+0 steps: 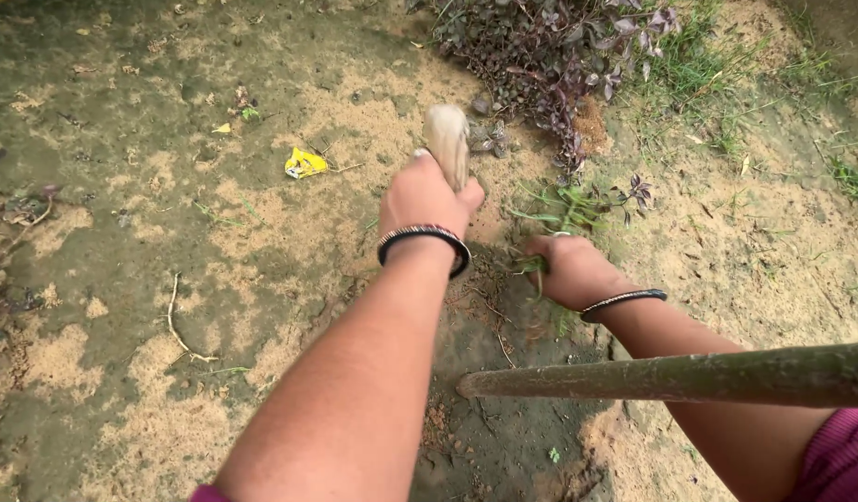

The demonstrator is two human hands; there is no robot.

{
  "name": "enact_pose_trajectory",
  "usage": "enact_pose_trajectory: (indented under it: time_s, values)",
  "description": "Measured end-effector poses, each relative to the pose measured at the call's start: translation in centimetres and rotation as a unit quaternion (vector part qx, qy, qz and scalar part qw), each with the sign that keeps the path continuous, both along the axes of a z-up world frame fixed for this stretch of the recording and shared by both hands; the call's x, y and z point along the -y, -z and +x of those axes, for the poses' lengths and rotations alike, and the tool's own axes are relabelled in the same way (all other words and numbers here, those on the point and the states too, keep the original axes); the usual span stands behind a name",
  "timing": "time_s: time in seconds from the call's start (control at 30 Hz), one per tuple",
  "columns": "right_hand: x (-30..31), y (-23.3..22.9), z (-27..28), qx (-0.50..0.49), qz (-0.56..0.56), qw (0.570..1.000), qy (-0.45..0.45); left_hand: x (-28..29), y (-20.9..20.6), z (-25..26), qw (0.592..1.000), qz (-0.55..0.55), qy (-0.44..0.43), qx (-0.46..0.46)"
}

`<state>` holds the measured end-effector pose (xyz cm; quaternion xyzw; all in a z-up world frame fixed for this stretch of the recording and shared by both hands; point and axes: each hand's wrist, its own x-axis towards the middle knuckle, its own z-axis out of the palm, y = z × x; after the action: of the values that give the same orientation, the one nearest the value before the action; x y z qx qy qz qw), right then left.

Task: Planting a thin sapling in the soil and stabilizing it using a stone and manual soil packing.

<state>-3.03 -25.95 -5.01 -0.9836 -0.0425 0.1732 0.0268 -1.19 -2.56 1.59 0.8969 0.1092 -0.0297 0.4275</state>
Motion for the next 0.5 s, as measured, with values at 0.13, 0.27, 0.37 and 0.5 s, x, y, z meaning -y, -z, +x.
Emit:
enact_pose_trajectory:
  time_s: [0.13,0.27,0.37,0.5]
  values:
    - [-2.2,0.8,0.5,0.008,0.059,0.995,-0.075,-2.2,-0.7,0.6,0.999,0.036,-0.006,-0.002]
    - [-5.1,1.2,0.8,0.029,0.097,0.984,-0.149,-3.4,0.3,-0.2,0.996,0.088,0.032,0.009]
    - [-6.2,1.6,0.8,0.021,0.094,0.982,-0.162,-4.1,1.1,-0.8,0.995,0.085,0.043,-0.024]
    - [-5.5,2.5,0.4,-0.004,0.066,0.982,-0.177,-4.6,-0.1,-1.1,0.996,0.076,0.031,-0.017]
